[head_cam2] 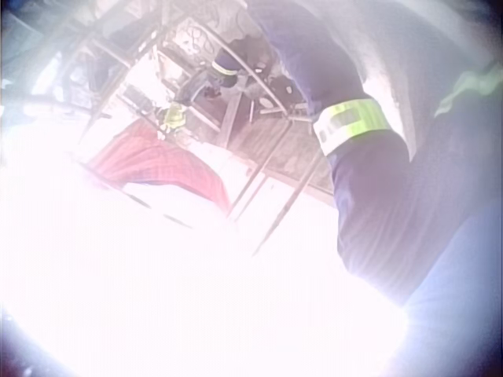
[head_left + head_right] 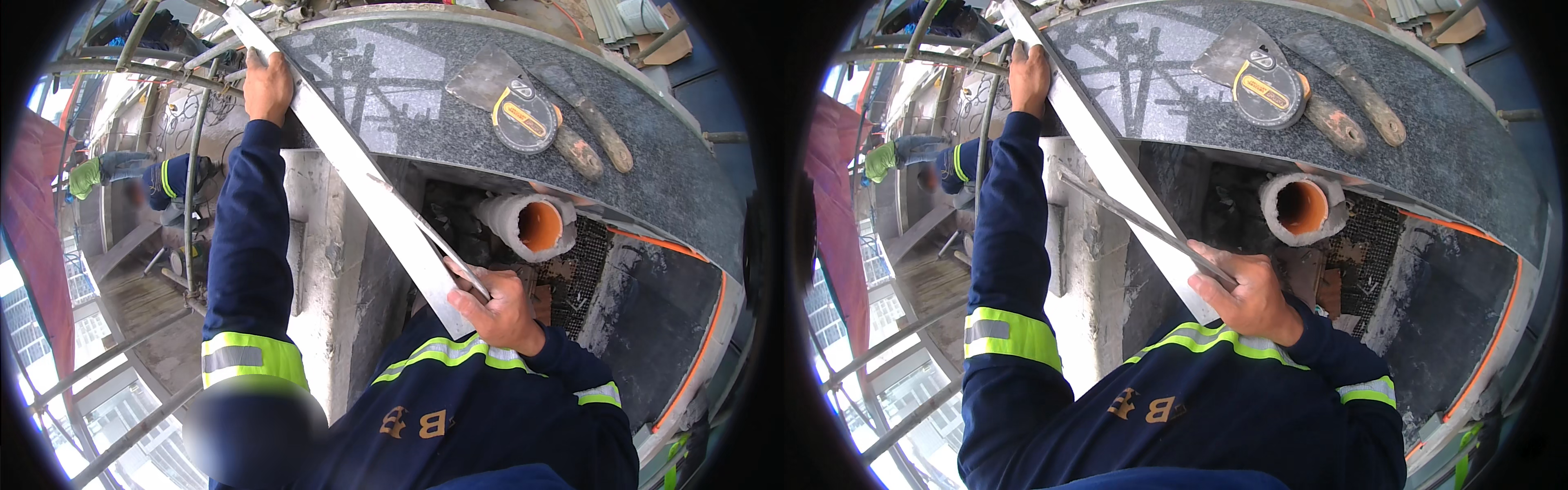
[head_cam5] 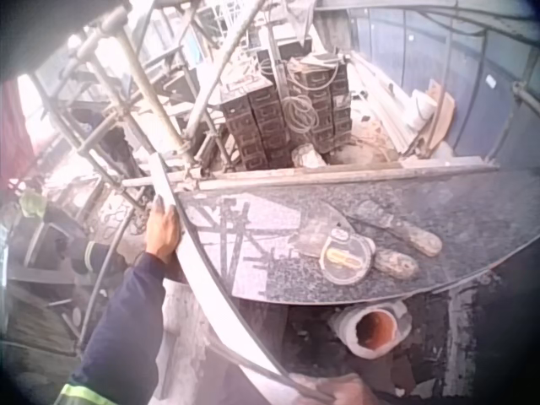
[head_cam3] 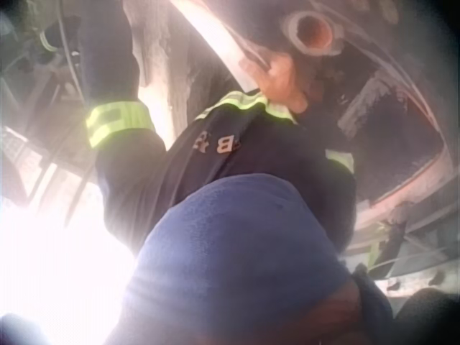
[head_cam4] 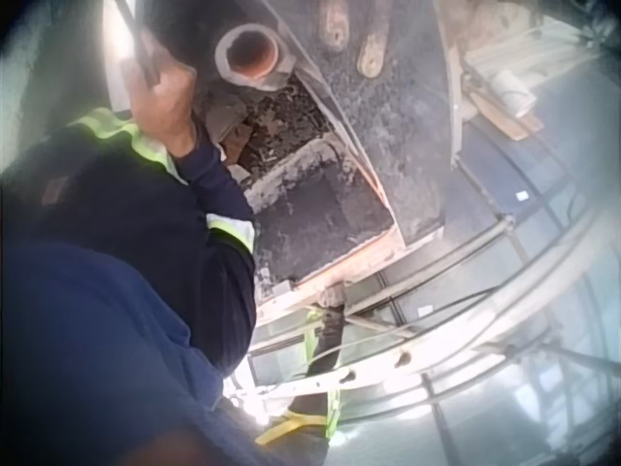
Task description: The person measures a stone slab with a tape measure and square, marks a cut line, and uses an angle grinder to cut the slab. The person handles the slab and tools while working on scaffolding.
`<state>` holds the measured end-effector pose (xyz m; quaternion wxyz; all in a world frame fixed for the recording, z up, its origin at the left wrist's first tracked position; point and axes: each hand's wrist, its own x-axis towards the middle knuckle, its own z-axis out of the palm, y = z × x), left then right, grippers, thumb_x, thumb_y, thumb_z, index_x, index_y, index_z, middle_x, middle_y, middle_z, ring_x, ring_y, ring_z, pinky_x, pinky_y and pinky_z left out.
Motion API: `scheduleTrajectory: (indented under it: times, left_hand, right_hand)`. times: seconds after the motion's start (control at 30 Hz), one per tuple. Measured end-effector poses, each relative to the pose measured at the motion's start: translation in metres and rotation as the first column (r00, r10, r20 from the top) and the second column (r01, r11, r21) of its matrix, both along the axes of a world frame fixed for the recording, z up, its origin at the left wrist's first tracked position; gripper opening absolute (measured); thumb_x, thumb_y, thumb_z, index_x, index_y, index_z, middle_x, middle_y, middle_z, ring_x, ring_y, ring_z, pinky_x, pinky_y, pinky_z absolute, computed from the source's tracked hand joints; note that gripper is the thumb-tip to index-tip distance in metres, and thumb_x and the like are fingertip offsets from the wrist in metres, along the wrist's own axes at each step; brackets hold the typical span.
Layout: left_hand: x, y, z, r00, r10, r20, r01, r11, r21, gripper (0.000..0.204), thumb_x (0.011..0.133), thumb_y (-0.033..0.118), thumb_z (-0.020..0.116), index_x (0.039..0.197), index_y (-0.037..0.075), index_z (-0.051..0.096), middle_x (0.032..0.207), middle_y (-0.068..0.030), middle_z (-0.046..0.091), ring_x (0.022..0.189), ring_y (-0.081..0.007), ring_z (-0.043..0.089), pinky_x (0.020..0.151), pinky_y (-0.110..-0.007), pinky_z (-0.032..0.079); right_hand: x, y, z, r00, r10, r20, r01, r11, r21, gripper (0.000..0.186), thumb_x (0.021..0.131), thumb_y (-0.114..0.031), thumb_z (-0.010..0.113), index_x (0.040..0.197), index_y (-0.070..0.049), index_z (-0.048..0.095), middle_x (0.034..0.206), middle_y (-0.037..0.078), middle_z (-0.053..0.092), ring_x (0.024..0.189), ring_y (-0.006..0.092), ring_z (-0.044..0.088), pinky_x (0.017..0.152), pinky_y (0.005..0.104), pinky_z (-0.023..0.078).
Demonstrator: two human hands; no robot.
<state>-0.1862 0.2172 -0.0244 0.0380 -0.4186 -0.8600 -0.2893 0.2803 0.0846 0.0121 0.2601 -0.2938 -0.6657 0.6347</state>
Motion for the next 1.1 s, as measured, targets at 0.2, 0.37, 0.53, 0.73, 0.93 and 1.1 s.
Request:
scheduleTrajectory:
  times: [0.2,0.37,0.53,0.73,0.93,1.1]
  left_hand:
    - [0.004,-0.002,0.002,1.0,-0.01,-0.005,0.01,0.999,0.034,0.078,0.093,0.047,0.049,0.152,-0.003,0.04,0.137,-0.0323,0.059,0.128,-0.0467,0.056,0.107,-0.047,0.043]
    - [0.022,-0.002,0.016,0.997,0.024,0.077,-0.027,0.999,0.04,0.079,0.093,0.049,0.048,0.152,-0.003,0.039,0.136,-0.0328,0.059,0.127,-0.0482,0.056,0.107,-0.048,0.043]
    - [0.018,-0.005,0.014,0.998,0.025,0.059,-0.028,0.999,0.043,0.079,0.092,0.048,0.048,0.152,-0.003,0.039,0.134,-0.0329,0.06,0.127,-0.048,0.057,0.107,-0.048,0.043]
    - [0.024,-0.007,0.017,0.993,0.063,0.095,-0.067,0.997,0.031,0.08,0.091,0.049,0.048,0.151,-0.003,0.041,0.131,-0.0325,0.062,0.124,-0.0469,0.059,0.105,-0.048,0.045]
    - [0.039,-0.006,0.028,0.994,0.076,0.085,-0.078,0.997,0.022,0.077,0.093,0.047,0.047,0.15,-0.005,0.04,0.13,-0.0318,0.063,0.123,-0.046,0.06,0.105,-0.048,0.045]
    - [0.042,-0.006,0.03,0.991,0.097,0.094,-0.098,0.995,0.003,0.08,0.094,0.05,0.048,0.153,-0.002,0.038,0.132,-0.0312,0.063,0.125,-0.0451,0.059,0.106,-0.048,0.044]
  right_hand:
    - [0.002,0.001,0.002,0.999,0.029,0.044,-0.027,0.998,-0.052,0.043,0.092,-0.017,0.069,0.122,0.013,0.066,0.075,0.012,0.067,0.066,0.016,0.065,0.065,0.0308,0.051]
    - [0.002,0.0,0.001,0.998,0.013,0.054,-0.01,0.998,-0.054,0.046,0.093,-0.021,0.068,0.122,0.014,0.065,0.077,0.013,0.068,0.068,0.017,0.066,0.065,0.0311,0.051]
    - [0.004,0.005,-0.001,1.0,-0.017,-0.01,0.017,0.999,0.032,0.038,0.095,-0.018,0.065,0.121,0.01,0.067,0.09,0.017,0.072,0.077,0.0215,0.071,0.07,0.0322,0.054]
    - [0.022,0.023,-0.009,0.975,-0.216,-0.048,0.22,0.966,0.136,0.033,0.094,-0.008,0.057,0.121,0.006,0.069,0.097,0.015,0.073,0.084,0.0197,0.067,0.075,0.033,0.052]
    - [0.022,0.045,-0.002,0.968,-0.246,-0.039,0.249,0.948,0.199,0.04,0.091,-0.005,0.058,0.126,0.013,0.062,0.088,0.012,0.066,0.089,0.0215,0.066,0.083,0.0346,0.051]
    - [0.011,0.048,-0.009,0.976,-0.217,0.005,0.213,0.962,0.169,0.044,0.09,-0.006,0.059,0.13,0.012,0.059,0.085,0.01,0.063,0.093,0.0216,0.067,0.087,0.0363,0.052]
